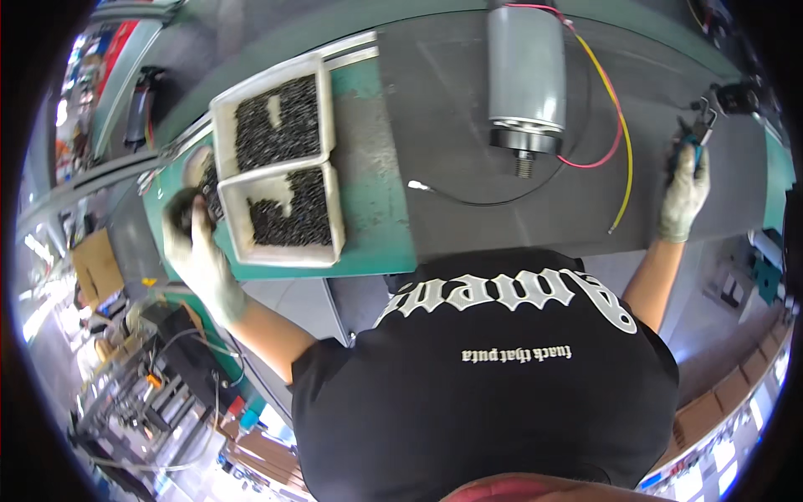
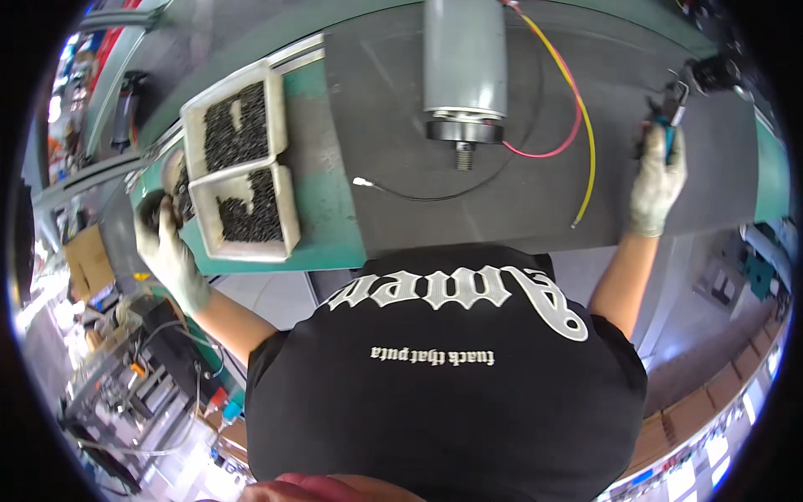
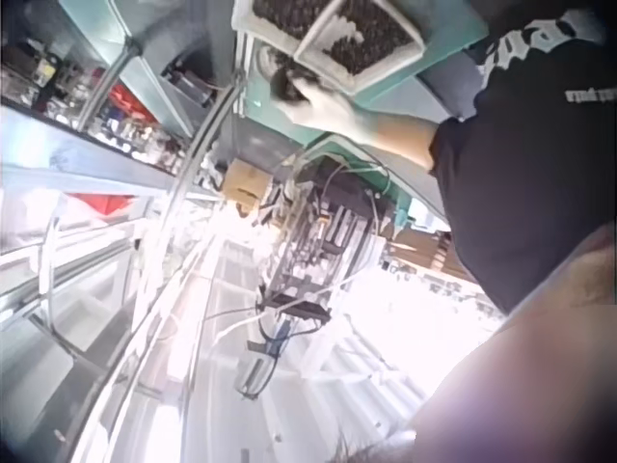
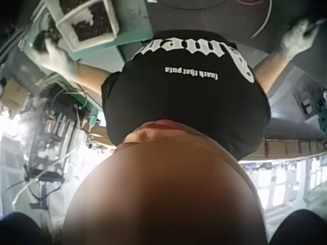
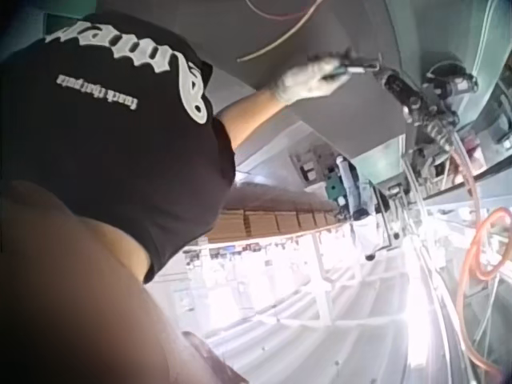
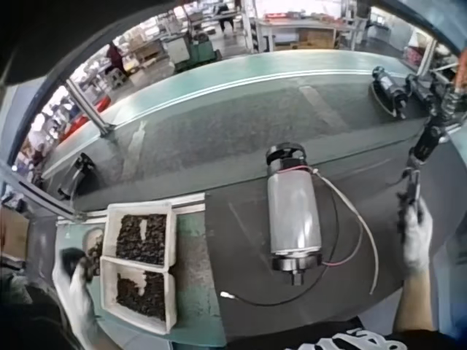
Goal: Assemble electrical motors by attaching fan blades and components using power tools and pliers at a manual workstation.
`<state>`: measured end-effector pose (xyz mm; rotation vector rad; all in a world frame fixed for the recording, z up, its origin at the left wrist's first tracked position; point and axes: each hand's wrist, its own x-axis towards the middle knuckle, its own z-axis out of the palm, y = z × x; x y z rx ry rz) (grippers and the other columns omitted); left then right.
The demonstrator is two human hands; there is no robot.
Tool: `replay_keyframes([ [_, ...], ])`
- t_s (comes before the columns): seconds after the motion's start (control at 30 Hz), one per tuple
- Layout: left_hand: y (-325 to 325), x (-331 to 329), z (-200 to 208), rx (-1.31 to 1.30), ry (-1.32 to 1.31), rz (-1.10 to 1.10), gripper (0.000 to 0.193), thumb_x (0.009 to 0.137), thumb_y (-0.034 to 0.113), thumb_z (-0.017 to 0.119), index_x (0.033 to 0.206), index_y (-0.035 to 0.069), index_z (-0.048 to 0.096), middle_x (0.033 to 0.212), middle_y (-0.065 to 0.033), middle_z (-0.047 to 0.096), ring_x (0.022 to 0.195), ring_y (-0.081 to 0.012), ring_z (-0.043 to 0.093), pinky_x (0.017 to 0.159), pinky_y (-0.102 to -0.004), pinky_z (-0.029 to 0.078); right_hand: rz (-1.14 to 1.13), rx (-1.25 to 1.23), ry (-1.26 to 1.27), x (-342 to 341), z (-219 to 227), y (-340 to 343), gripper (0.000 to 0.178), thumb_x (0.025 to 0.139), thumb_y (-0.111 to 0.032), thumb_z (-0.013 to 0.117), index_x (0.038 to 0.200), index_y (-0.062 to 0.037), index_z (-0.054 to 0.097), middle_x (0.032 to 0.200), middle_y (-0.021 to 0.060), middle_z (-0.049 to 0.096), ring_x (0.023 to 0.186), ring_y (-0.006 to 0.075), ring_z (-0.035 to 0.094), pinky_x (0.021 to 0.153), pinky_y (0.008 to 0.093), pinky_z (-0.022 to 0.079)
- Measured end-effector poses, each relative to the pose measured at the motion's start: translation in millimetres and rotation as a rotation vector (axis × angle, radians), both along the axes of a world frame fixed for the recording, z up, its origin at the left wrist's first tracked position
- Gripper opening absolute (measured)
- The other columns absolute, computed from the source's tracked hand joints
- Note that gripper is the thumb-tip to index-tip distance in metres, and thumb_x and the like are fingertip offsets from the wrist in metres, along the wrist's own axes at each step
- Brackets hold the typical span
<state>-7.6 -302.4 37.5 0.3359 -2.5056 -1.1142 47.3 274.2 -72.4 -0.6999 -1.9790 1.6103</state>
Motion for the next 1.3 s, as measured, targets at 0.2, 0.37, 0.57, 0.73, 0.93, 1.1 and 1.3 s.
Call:
replay_keyframes([
  [0.2, 210, 14, -3, 0.976, -0.262, -0.337, 0.037, 0.085, 0.009, 0.064, 0.119, -0.001, 0.056, 0.096, -0.0089, 0.063, 0.075, -0.0120, 0.061, 0.062, -0.0230, 0.050, 0.729, 0.514, 0.120, -9, 84, -105, 0.049, 0.078, -0.013, 0.070, 0.121, 0.0064, 0.060, 0.110, 0.0151, 0.059, 0.101, 0.0219, 0.058, 0.090, 0.0341, 0.045],
  [0.37, 229, -6, -12, 1.098, -0.152, -0.788, 0.033, 0.088, 0.006, 0.055, 0.121, 0.000, 0.054, 0.085, -0.0023, 0.055, 0.065, -0.0045, 0.045, 0.057, -0.0171, 0.038, 0.788, 1.061, 0.308, -34, 118, -121, 0.049, 0.067, -0.020, 0.072, 0.112, -0.0018, 0.071, 0.102, 0.0154, 0.059, 0.088, 0.0262, 0.059, 0.075, 0.0365, 0.052],
  [0.57, 233, -7, -24, 1.023, 0.094, -0.880, 0.042, 0.087, -0.001, 0.052, 0.129, -0.001, 0.048, 0.092, -0.0081, 0.057, 0.063, -0.0047, 0.043, 0.052, -0.0167, 0.034, 0.803, 1.186, 0.381, -39, 134, -123, 0.050, 0.062, -0.017, 0.069, 0.109, -0.0028, 0.073, 0.099, 0.0142, 0.060, 0.089, 0.0251, 0.059, 0.076, 0.0358, 0.052],
  [0.73, 231, -7, -24, 0.889, 0.147, -0.787, 0.046, 0.087, 0.002, 0.054, 0.132, -0.002, 0.046, 0.088, -0.0065, 0.056, 0.061, -0.0041, 0.042, 0.051, -0.0177, 0.034, 0.780, 1.237, 0.383, -44, 133, -126, 0.044, 0.071, -0.020, 0.066, 0.110, -0.0009, 0.071, 0.097, 0.0123, 0.063, 0.088, 0.0246, 0.060, 0.078, 0.0371, 0.051],
  [0.93, 230, -5, -12, 0.872, 0.102, -0.875, 0.047, 0.086, 0.005, 0.057, 0.131, -0.002, 0.048, 0.086, -0.0052, 0.056, 0.062, -0.0038, 0.044, 0.053, -0.0160, 0.036, 0.870, 1.466, 0.140, -40, 168, -132, 0.045, 0.076, -0.038, 0.067, 0.111, -0.0101, 0.075, 0.094, 0.0130, 0.058, 0.082, 0.0269, 0.055, 0.075, 0.0387, 0.045],
  [1.1, 236, -1, -10, 0.816, 0.135, -0.766, 0.039, 0.087, 0.011, 0.058, 0.123, -0.004, 0.052, 0.090, -0.0071, 0.057, 0.065, -0.0068, 0.046, 0.056, -0.0195, 0.038, 0.810, 1.180, 0.103, -38, 167, -135, 0.042, 0.077, -0.035, 0.067, 0.108, -0.0093, 0.075, 0.094, 0.0131, 0.060, 0.082, 0.0255, 0.056, 0.075, 0.0382, 0.046],
  [1.3, 244, -2, -9, 0.753, 0.163, -0.650, 0.035, 0.089, 0.019, 0.058, 0.114, -0.006, 0.057, 0.095, -0.0094, 0.059, 0.068, -0.0104, 0.050, 0.060, -0.0236, 0.041, 0.749, 1.158, 0.093, -35, 166, -132, 0.041, 0.075, -0.036, 0.068, 0.106, -0.0097, 0.076, 0.094, 0.0138, 0.062, 0.082, 0.0255, 0.057, 0.074, 0.0371, 0.046],
])
